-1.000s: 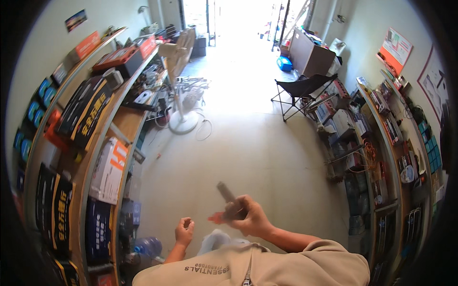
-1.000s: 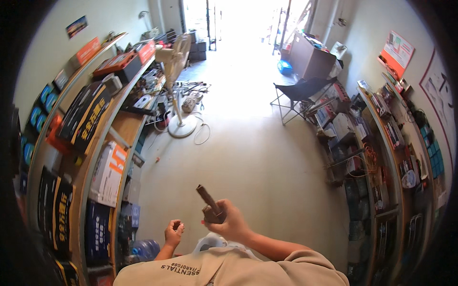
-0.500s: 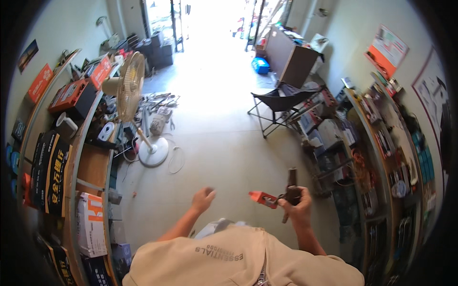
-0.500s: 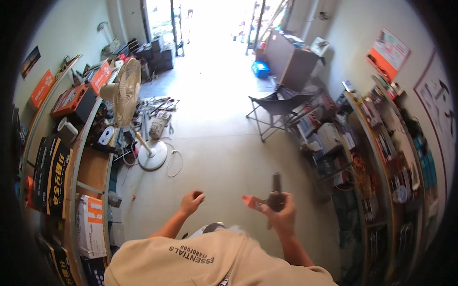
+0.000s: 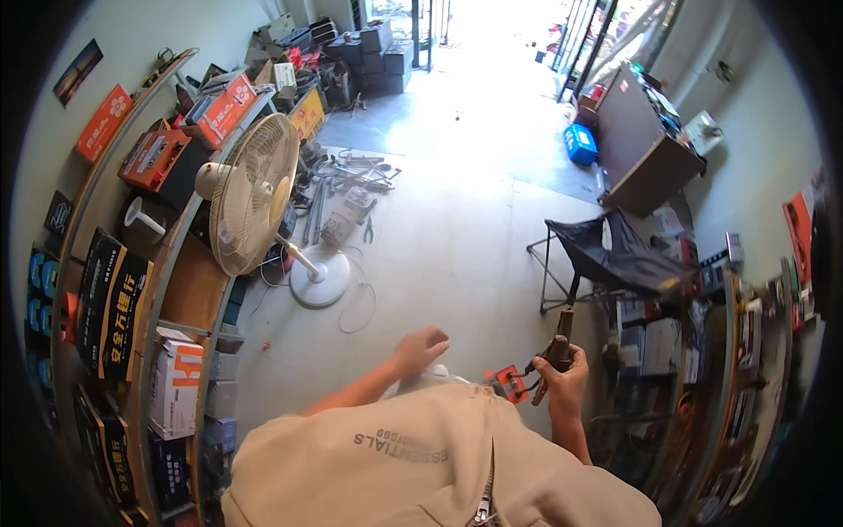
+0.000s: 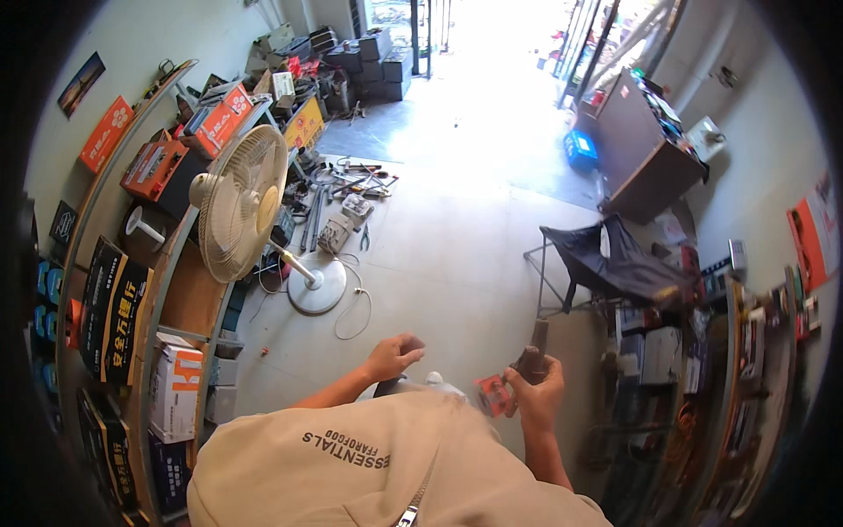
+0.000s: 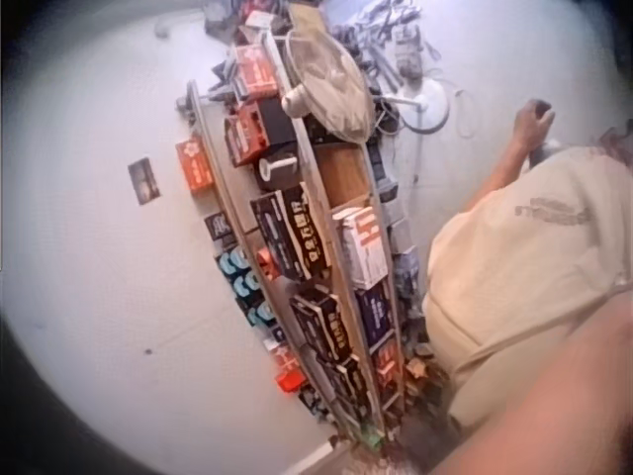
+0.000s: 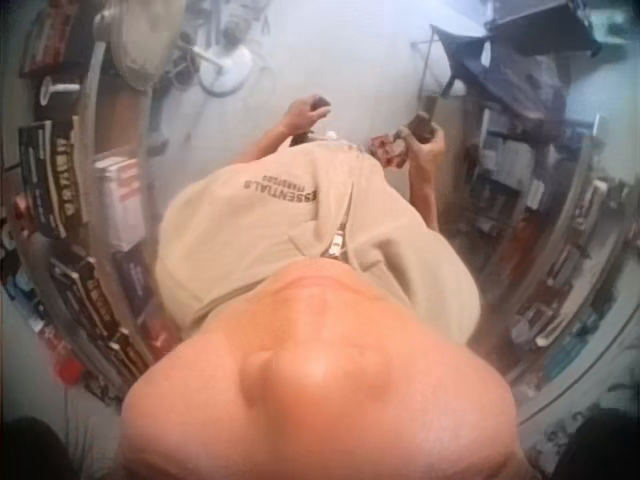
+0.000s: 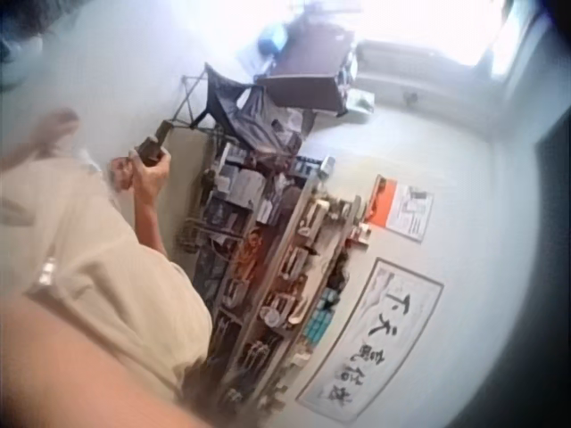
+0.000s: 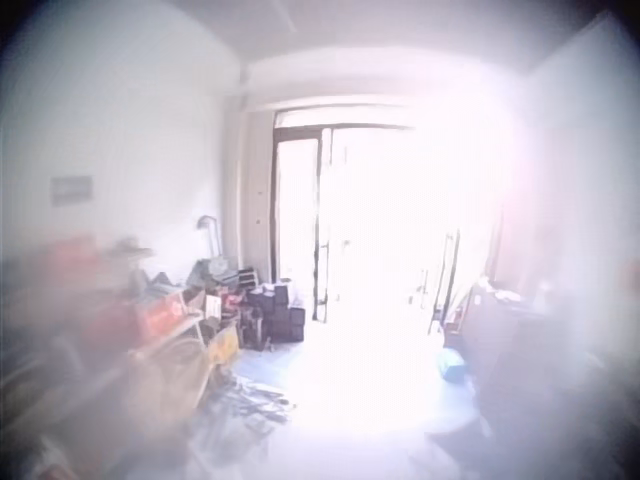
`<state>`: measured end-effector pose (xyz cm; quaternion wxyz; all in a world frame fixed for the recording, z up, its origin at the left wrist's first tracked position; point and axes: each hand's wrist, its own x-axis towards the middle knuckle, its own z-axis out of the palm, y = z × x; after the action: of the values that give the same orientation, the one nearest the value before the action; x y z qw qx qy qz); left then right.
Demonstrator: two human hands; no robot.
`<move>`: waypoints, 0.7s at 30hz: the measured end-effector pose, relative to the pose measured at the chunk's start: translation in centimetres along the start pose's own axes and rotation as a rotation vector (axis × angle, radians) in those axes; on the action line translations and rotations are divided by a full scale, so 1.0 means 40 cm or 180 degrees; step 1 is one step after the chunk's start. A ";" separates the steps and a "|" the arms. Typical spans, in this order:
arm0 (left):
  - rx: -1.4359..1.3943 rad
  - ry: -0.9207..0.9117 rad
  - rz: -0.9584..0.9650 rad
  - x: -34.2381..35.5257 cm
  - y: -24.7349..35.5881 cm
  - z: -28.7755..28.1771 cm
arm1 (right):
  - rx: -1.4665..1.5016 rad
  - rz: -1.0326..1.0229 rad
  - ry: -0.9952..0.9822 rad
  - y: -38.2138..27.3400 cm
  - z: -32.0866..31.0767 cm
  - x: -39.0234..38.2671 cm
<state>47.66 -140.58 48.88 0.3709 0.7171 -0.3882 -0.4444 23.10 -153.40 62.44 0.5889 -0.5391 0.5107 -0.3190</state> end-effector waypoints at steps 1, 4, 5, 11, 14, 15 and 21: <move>0.0018 0.0029 -0.0072 0.043 0.025 -0.026 | 0.0086 0.0074 -0.0054 -0.030 0.025 0.060; -0.0060 0.0304 0.0227 0.205 0.076 -0.081 | 0.0038 -0.0262 -0.0217 -0.050 0.065 0.260; -0.0197 0.0217 0.0315 0.273 0.085 -0.103 | 0.0020 -0.0253 -0.0307 -0.064 0.090 0.328; -0.0151 -0.0375 0.1352 0.675 0.206 -0.209 | 0.0165 -0.0268 -0.0699 -0.167 0.308 0.705; 0.0629 0.0083 0.2336 0.872 0.299 -0.264 | 0.0051 -0.0309 -0.0884 -0.288 0.397 0.870; 0.0631 0.0051 0.2121 0.936 0.329 -0.276 | -0.0011 -0.0575 -0.0918 -0.301 0.415 0.939; 0.0036 0.0548 0.1431 1.278 0.469 -0.418 | 0.0170 -0.0562 -0.1323 -0.451 0.541 1.322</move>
<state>74.37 -190.73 52.98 0.4882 0.6500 -0.5075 -0.2857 61.25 -199.56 63.94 0.6652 -0.6201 0.3206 -0.2648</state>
